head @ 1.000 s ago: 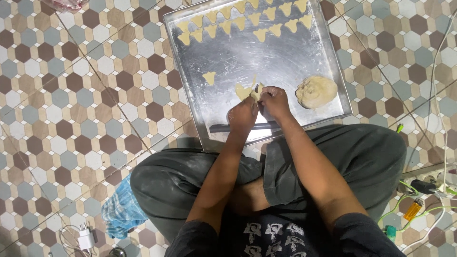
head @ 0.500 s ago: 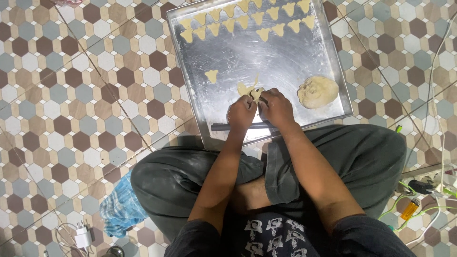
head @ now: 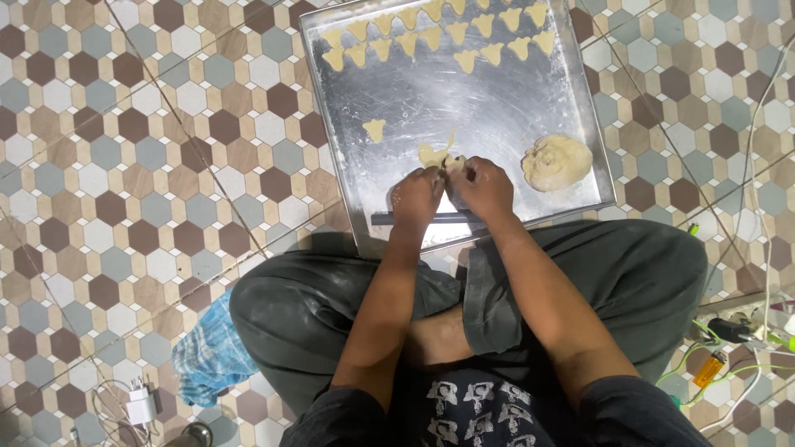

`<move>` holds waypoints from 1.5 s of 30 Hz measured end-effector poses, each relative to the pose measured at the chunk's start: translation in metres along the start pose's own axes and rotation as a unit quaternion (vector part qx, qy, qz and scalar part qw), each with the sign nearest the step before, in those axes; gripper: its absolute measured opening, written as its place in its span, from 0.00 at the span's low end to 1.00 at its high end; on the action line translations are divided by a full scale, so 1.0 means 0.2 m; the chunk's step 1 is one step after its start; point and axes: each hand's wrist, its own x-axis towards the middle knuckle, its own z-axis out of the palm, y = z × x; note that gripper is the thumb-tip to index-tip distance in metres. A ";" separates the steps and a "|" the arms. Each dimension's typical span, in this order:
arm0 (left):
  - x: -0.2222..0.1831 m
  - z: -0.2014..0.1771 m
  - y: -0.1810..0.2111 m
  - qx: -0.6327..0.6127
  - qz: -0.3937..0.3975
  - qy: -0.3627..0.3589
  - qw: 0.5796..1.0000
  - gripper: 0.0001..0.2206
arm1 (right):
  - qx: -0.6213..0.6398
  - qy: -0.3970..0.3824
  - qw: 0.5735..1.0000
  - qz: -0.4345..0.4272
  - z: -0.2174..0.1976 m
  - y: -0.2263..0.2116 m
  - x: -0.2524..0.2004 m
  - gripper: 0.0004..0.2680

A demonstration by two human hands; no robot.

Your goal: Rolling out dough and cutting it into small triangular shapes to place on a baking tray

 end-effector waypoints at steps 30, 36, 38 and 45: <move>0.04 0.06 0.03 0.019 0.007 -0.024 0.999 0.21 | 0.098 0.016 0.987 0.126 0.22 0.28 0.15 0.09; 0.06 0.07 0.02 0.014 0.011 -0.031 0.999 0.20 | 0.114 0.013 0.986 0.120 0.24 0.32 0.15 0.07; 0.05 0.04 0.04 0.013 0.006 -0.034 0.999 0.21 | 0.117 0.012 0.986 0.117 0.23 0.31 0.14 0.07; 0.08 0.09 0.01 -0.011 -0.016 -0.039 0.999 0.21 | 0.097 -0.002 0.989 0.113 0.22 0.22 0.07 0.04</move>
